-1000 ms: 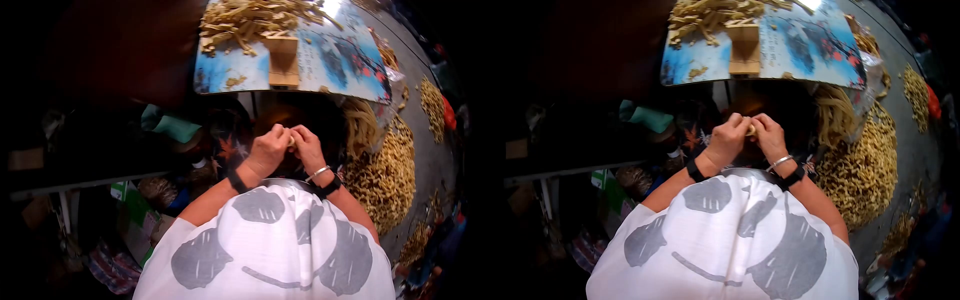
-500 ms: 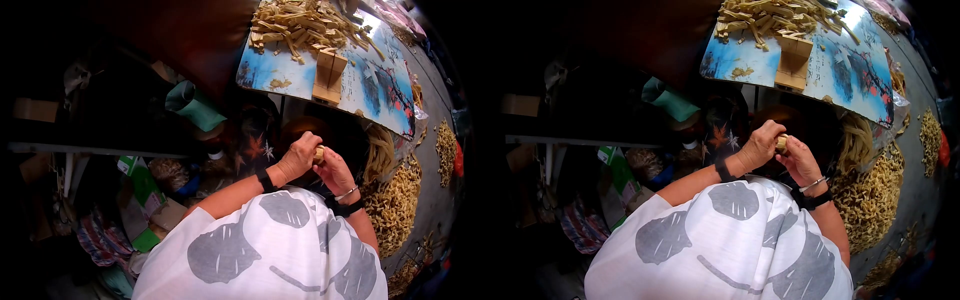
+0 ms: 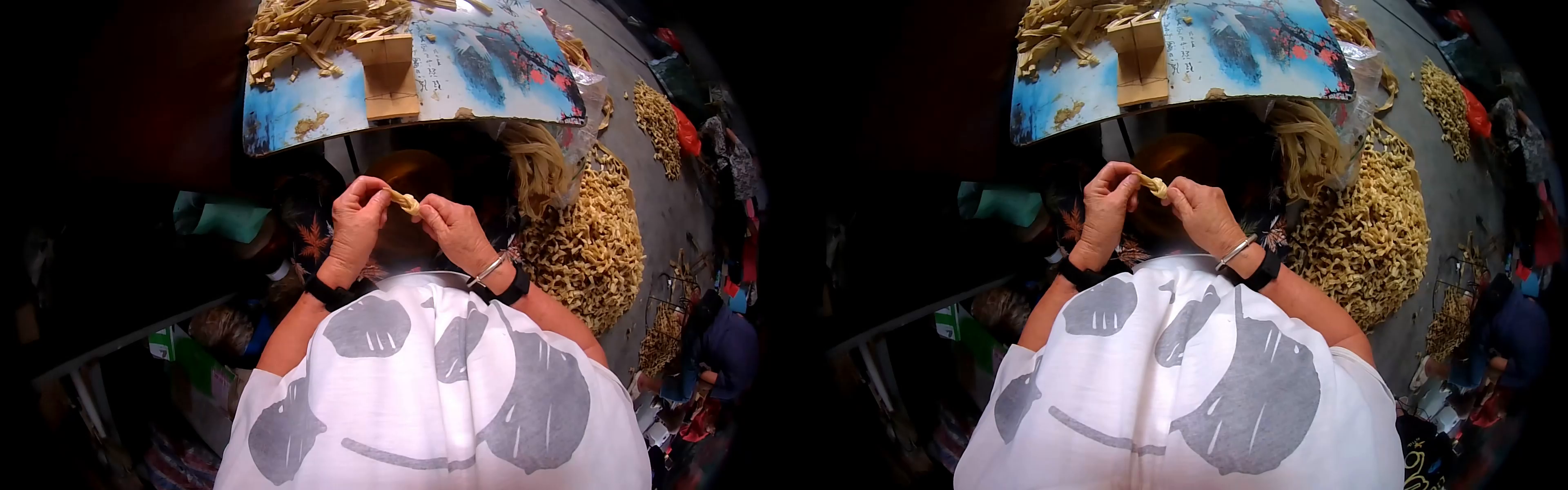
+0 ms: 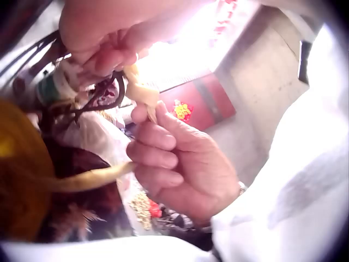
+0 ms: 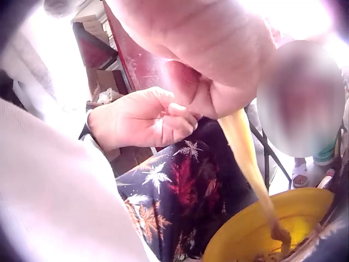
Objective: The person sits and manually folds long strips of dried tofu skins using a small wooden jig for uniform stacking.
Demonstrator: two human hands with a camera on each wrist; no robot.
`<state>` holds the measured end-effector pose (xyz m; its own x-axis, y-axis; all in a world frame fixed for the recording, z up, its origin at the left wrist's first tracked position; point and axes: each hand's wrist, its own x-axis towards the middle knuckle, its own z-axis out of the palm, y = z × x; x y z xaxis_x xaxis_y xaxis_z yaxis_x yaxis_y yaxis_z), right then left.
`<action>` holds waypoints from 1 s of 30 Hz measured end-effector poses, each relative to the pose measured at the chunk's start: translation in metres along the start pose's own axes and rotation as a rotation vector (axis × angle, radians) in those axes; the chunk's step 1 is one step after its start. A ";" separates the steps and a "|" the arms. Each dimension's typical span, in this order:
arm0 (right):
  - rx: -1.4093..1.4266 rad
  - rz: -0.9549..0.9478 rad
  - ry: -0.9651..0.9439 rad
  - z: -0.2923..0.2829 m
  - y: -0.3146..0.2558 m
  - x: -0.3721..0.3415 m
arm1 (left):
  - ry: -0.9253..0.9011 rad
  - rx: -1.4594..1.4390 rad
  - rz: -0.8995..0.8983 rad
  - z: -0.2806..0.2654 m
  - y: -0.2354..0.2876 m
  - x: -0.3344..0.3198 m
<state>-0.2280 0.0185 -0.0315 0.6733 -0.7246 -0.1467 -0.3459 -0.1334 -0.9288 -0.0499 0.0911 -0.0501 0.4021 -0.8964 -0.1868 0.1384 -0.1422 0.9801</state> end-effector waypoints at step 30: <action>0.630 0.131 -0.150 -0.012 -0.002 0.020 | -0.166 -0.126 -0.151 0.020 0.014 -0.013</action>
<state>-0.2216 -0.0039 -0.0280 0.7508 -0.6002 -0.2758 -0.0136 0.4034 -0.9149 -0.0712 0.0919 -0.0324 0.2158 -0.9269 -0.3071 0.3020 -0.2357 0.9237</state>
